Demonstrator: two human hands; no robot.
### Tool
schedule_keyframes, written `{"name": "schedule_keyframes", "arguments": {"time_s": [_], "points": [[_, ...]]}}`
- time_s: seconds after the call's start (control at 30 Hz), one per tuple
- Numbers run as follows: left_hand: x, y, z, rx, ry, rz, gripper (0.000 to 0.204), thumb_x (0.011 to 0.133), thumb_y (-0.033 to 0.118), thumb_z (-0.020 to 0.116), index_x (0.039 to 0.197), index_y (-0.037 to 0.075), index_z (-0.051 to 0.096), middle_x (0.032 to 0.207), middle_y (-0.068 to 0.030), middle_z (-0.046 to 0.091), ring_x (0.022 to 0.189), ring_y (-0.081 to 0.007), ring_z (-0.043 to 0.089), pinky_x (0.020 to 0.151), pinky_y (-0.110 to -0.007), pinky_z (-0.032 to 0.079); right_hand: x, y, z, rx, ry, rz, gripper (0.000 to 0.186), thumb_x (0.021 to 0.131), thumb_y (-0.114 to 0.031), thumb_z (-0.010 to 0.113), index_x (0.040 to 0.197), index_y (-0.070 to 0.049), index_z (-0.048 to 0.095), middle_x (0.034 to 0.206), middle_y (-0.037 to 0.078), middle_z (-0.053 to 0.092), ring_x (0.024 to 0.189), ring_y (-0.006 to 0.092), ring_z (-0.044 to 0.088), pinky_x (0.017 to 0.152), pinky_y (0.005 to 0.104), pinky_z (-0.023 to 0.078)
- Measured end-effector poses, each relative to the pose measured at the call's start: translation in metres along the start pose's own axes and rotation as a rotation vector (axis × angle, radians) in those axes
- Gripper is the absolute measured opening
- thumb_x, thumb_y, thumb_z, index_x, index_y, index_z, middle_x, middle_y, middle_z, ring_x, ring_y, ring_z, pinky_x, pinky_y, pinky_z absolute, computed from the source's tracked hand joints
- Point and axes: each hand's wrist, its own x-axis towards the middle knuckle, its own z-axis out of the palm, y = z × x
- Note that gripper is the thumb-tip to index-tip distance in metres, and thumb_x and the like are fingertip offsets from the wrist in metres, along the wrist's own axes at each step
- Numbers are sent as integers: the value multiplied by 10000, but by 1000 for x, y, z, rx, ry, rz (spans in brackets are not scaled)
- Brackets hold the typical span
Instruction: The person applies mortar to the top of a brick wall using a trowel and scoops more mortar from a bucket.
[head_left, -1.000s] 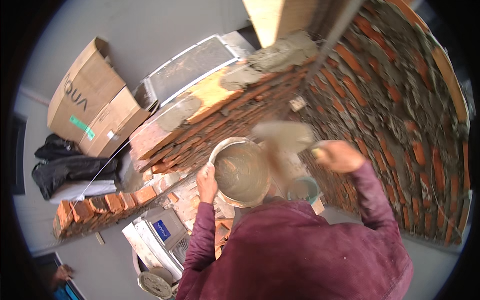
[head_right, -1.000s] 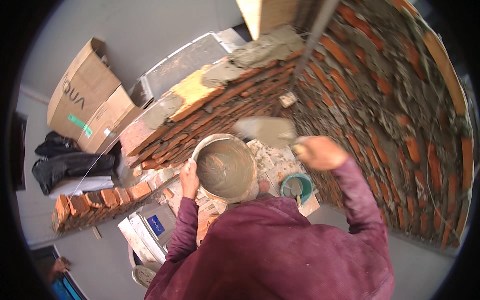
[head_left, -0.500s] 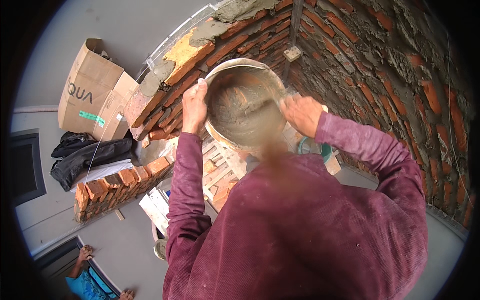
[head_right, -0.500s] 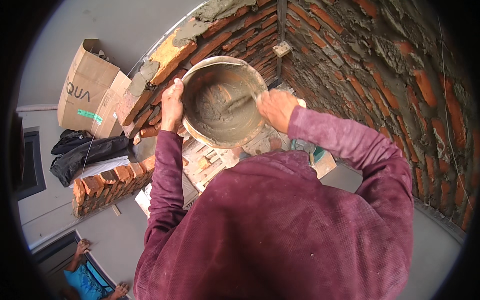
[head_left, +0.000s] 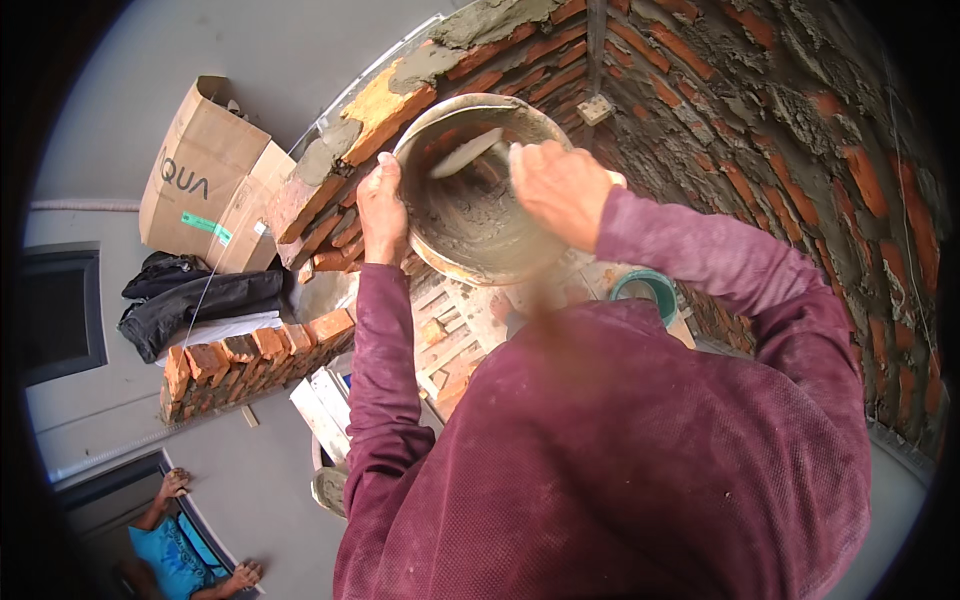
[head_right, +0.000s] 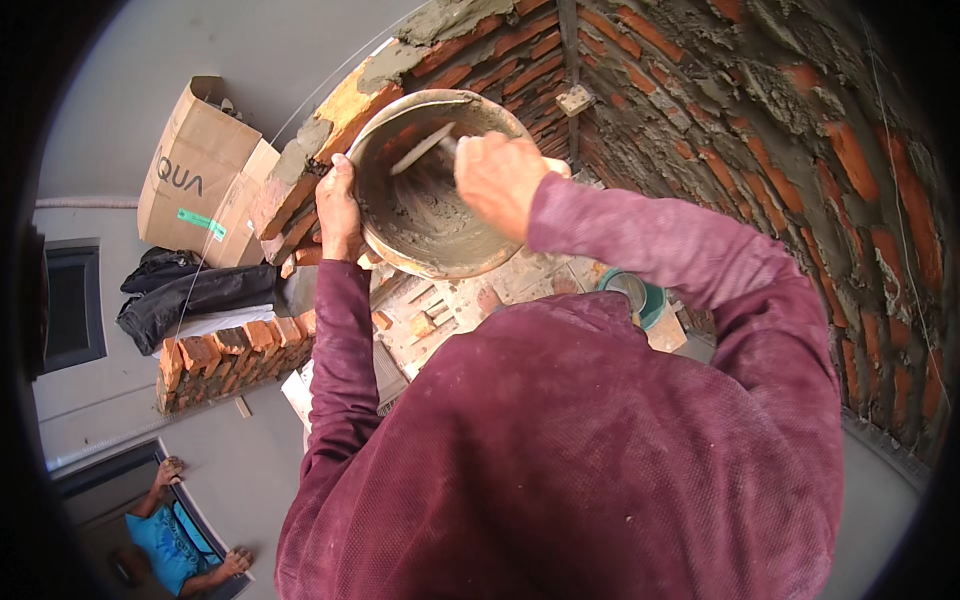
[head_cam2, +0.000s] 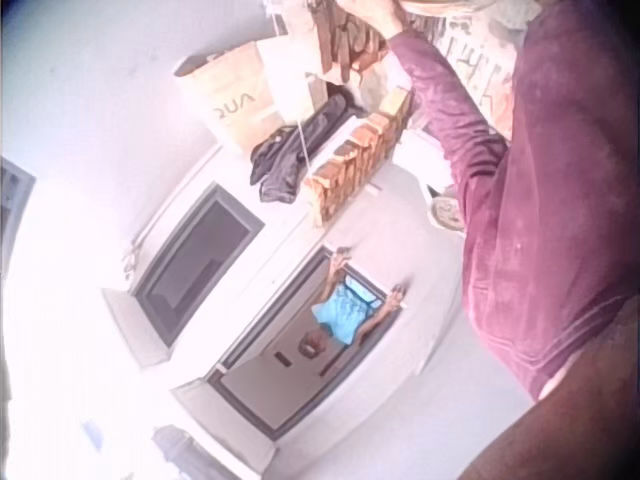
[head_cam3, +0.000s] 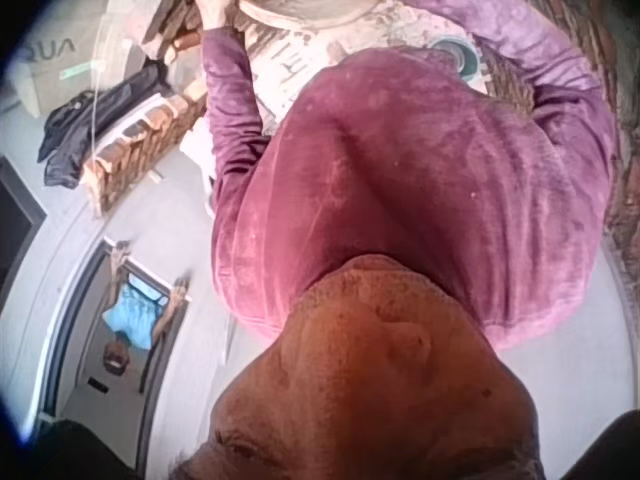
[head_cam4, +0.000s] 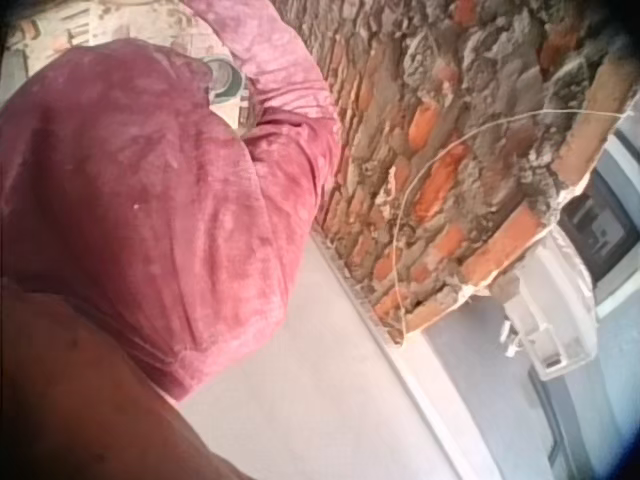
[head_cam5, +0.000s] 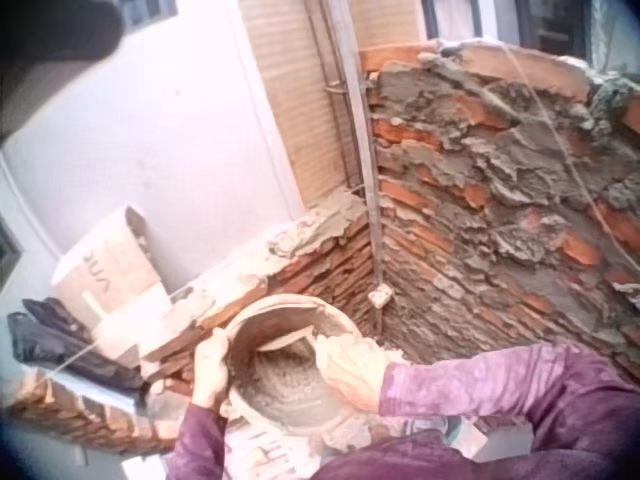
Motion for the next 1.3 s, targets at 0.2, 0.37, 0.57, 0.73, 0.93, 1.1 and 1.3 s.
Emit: {"name": "schedule_keyframes", "arguments": {"time_s": [0.2,0.37,0.57,0.73,0.93,1.1,1.3], "points": [[-6,-12,-11,105,75,108,486,980,411,455,773,-8,588,645,60,379,620,-75,315,546,-261,290,-50,-2,2,-3,-205,-299,179,802,-99,537,900,49,556,803,106,538,762,214,575,548,328,498],[-19,-1,-9,148,61,30,516,972,437,452,850,-29,638,645,43,433,629,-83,348,569,-264,327,-28,7,-1,42,16,-178,333,816,-96,509,1092,90,500,861,134,570,774,228,590,575,338,514],[-30,16,-11,318,146,31,514,970,434,453,872,-36,638,643,19,449,634,-104,373,589,-279,360,-48,3,9,42,-261,-254,265,803,-93,524,1006,77,541,870,129,570,816,234,602,591,354,540],[-34,23,-5,341,176,81,524,969,431,451,810,-44,604,597,-4,396,601,-113,347,548,-304,333,-23,0,10,-1,-47,-162,171,781,-82,549,876,56,578,838,119,550,795,242,601,577,334,543],[-35,17,-7,391,260,116,543,959,453,454,772,-40,581,567,-51,366,571,-140,343,534,-336,325,-44,-5,10,-68,-312,-286,198,798,-99,538,893,69,579,801,131,546,719,214,596,551,319,530],[-28,21,-3,479,222,145,534,928,478,478,733,-11,572,588,-174,476,559,-288,466,585,-413,388,13,-11,0,-158,-274,-224,255,847,-117,493,973,66,618,814,148,626,692,206,644,562,292,534],[-15,36,15,552,59,210,523,920,438,508,660,-15,482,568,-153,411,533,-262,394,541,-397,352,21,-1,53,-5,-681,-486,226,823,-136,548,917,-20,717,855,116,696,759,280,674,727,369,543]]}}
